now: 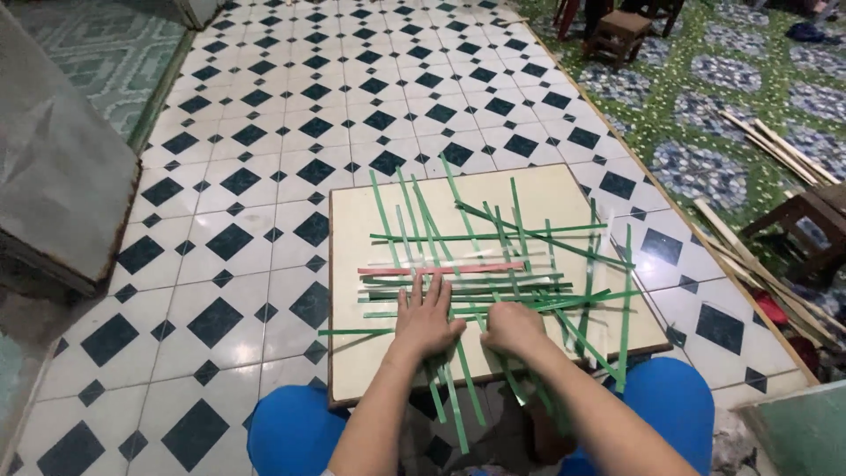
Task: Weaving thin green and pink plastic strips into a grid pattern on a small board
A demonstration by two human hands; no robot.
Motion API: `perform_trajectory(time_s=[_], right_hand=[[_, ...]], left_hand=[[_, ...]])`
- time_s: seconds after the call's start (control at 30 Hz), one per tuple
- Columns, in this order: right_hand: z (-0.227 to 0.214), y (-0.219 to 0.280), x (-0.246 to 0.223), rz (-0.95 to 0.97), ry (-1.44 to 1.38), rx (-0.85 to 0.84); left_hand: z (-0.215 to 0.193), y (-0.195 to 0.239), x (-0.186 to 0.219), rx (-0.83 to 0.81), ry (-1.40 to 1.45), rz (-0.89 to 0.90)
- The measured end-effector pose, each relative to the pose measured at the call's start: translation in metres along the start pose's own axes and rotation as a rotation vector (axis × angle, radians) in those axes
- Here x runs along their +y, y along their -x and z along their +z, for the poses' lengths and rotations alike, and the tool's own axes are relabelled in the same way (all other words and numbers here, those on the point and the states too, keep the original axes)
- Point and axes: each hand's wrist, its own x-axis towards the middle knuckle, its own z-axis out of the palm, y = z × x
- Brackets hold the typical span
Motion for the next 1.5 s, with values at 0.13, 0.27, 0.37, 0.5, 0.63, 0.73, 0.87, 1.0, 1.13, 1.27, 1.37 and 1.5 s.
perform_trajectory(time_s=[0.13, 0.27, 0.37, 0.5, 0.63, 0.73, 0.87, 1.0, 1.13, 1.27, 1.37, 1.5], right_hand=[[0.007, 0.002, -0.013, -0.012, -0.028, -0.005], [0.028, -0.008, -0.014, -0.082, -0.119, 0.041], [0.032, -0.001, -0.014, -0.099, -0.184, 0.066], [0.044, -0.014, -0.005, -0.118, -0.227, 0.088], [0.056, -0.017, 0.003, -0.162, -0.267, 0.124], [0.062, -0.017, 0.007, -0.186, -0.263, 0.122], [0.045, 0.000, 0.007, -0.211, -0.290, 0.083], [-0.030, 0.043, 0.006, 0.011, -0.207, 0.106], [0.004, 0.015, 0.034, 0.062, -0.118, 0.037], [0.040, 0.002, 0.032, -0.060, -0.283, 0.096], [0.021, 0.031, -0.001, -0.009, -0.371, 0.068], [0.042, 0.029, 0.000, -0.054, -0.383, 0.184]], left_hand=[[0.000, -0.007, -0.002, -0.010, 0.005, -0.010], [0.006, -0.008, -0.001, -0.006, 0.013, -0.024], [0.005, -0.003, -0.001, 0.003, 0.008, -0.024], [-0.001, 0.000, 0.003, 0.006, 0.008, -0.038], [-0.007, 0.006, 0.007, -0.002, 0.004, -0.040], [-0.005, 0.006, 0.005, 0.018, -0.002, -0.029], [-0.005, 0.008, 0.008, 0.061, 0.012, -0.028], [-0.017, 0.017, 0.012, 0.016, 0.032, -0.032], [-0.018, 0.016, 0.010, 0.004, 0.030, -0.034], [-0.014, 0.015, 0.010, 0.018, 0.035, -0.036], [0.008, 0.000, 0.001, 0.084, 0.031, -0.015], [0.018, -0.010, -0.003, 0.133, 0.014, 0.007]])
